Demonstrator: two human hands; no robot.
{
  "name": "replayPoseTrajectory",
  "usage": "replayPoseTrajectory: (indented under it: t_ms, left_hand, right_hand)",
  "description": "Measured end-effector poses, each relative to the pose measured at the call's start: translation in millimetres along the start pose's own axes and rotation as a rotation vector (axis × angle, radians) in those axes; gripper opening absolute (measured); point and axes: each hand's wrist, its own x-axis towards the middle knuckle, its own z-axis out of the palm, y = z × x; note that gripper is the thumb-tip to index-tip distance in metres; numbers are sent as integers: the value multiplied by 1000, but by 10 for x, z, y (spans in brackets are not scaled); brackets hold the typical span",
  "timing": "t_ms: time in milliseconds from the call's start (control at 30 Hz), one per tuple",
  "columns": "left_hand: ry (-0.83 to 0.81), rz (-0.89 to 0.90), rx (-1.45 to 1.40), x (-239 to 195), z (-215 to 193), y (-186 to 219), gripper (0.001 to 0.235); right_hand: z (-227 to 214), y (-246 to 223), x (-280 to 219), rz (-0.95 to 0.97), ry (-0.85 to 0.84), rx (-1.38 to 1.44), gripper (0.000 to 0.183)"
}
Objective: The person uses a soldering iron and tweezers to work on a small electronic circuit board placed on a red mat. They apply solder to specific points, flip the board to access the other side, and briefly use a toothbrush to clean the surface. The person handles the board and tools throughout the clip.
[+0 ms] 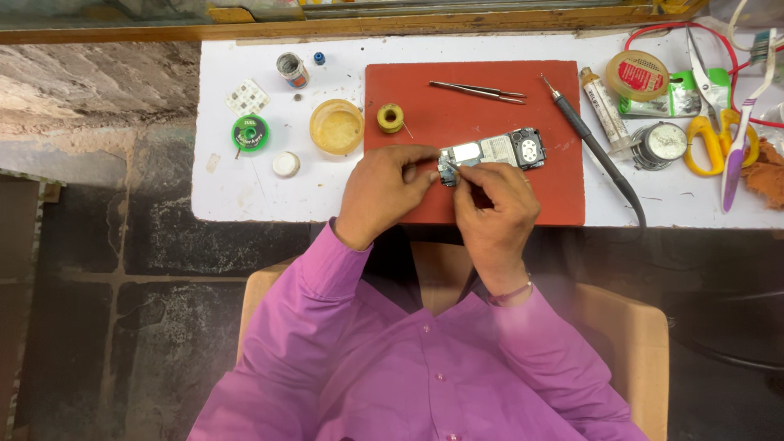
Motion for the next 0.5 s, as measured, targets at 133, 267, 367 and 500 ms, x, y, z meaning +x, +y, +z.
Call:
replayPoseTrajectory:
  t_ms: [133,267,367,500]
  left_hand:
    - [83,104,45,8,28,59,39]
    - [102,225,96,46,40,26,46]
    - [19,164,90,102,15,-19,46]
    - [-15,98,-97,141,-30,-71,40]
  right_hand:
    - [-55,5,8,65,6,114,13]
    - [-78,16,2,62,27,97,13]
    - [-54,24,14,81,5,94,15]
    - [4,24,39,9,2,-6,16]
